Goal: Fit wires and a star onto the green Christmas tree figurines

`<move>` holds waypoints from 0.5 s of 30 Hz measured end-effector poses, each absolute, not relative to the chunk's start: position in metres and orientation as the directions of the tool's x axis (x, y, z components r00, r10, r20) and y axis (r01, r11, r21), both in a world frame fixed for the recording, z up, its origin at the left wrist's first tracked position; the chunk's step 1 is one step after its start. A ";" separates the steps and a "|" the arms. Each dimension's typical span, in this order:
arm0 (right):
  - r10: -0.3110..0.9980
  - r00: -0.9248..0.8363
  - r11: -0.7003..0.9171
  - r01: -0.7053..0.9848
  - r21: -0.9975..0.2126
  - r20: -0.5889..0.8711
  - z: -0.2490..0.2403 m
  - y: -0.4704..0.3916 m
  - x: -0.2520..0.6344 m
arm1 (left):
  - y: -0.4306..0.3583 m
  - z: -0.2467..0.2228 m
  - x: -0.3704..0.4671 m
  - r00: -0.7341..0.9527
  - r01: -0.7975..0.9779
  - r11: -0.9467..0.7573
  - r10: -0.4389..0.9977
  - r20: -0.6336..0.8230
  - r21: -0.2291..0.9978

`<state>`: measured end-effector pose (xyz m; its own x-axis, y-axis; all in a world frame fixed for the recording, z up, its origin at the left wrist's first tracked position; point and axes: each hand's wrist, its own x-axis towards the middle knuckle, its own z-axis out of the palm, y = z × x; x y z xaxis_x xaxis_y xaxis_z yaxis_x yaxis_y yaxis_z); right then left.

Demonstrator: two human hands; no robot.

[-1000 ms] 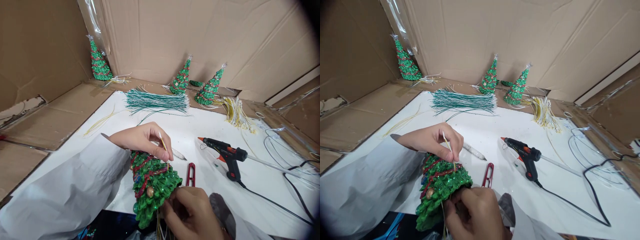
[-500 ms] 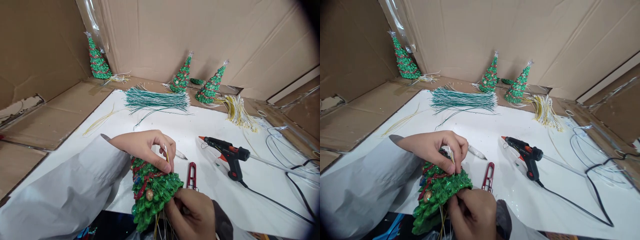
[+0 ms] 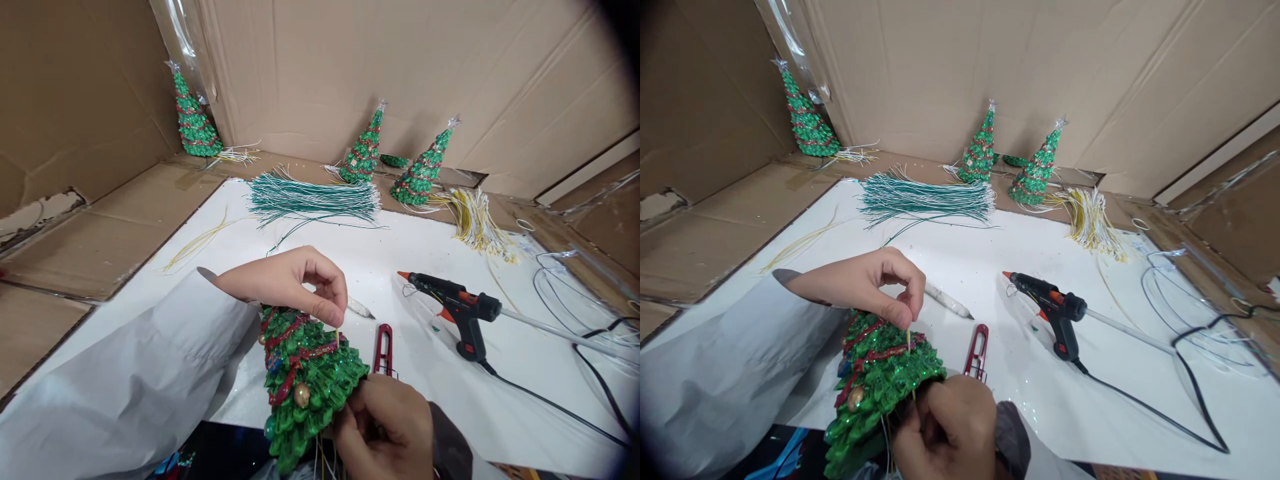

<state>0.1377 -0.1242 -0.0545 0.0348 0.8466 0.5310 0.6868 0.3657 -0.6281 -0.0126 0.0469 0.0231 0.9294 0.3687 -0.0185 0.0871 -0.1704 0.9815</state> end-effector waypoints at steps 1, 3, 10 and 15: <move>0.846 0.023 0.372 0.689 -0.622 0.532 -0.054 -0.124 0.138 | 0.047 0.023 -0.012 0.931 0.085 -0.150 0.365 -0.024 0.985; 0.849 0.011 0.375 0.692 -0.617 0.528 -0.053 -0.125 0.139 | 0.046 0.023 -0.013 0.933 0.079 -0.101 0.357 -0.038 0.992; 0.895 0.006 0.330 0.664 -0.671 0.445 -0.049 -0.127 0.141 | 0.045 0.022 -0.009 0.957 0.076 -0.063 0.286 -0.055 0.995; 0.872 -0.046 0.385 0.679 -0.625 0.487 -0.050 -0.126 0.142 | 0.042 0.019 -0.004 0.972 0.052 -0.076 0.231 -0.033 0.996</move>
<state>0.1420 -0.1258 -0.0495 -0.0463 0.8722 0.4870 0.6787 0.3852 -0.6253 -0.0044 0.0422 0.0190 0.9724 0.2310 -0.0331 0.0519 -0.0758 0.9958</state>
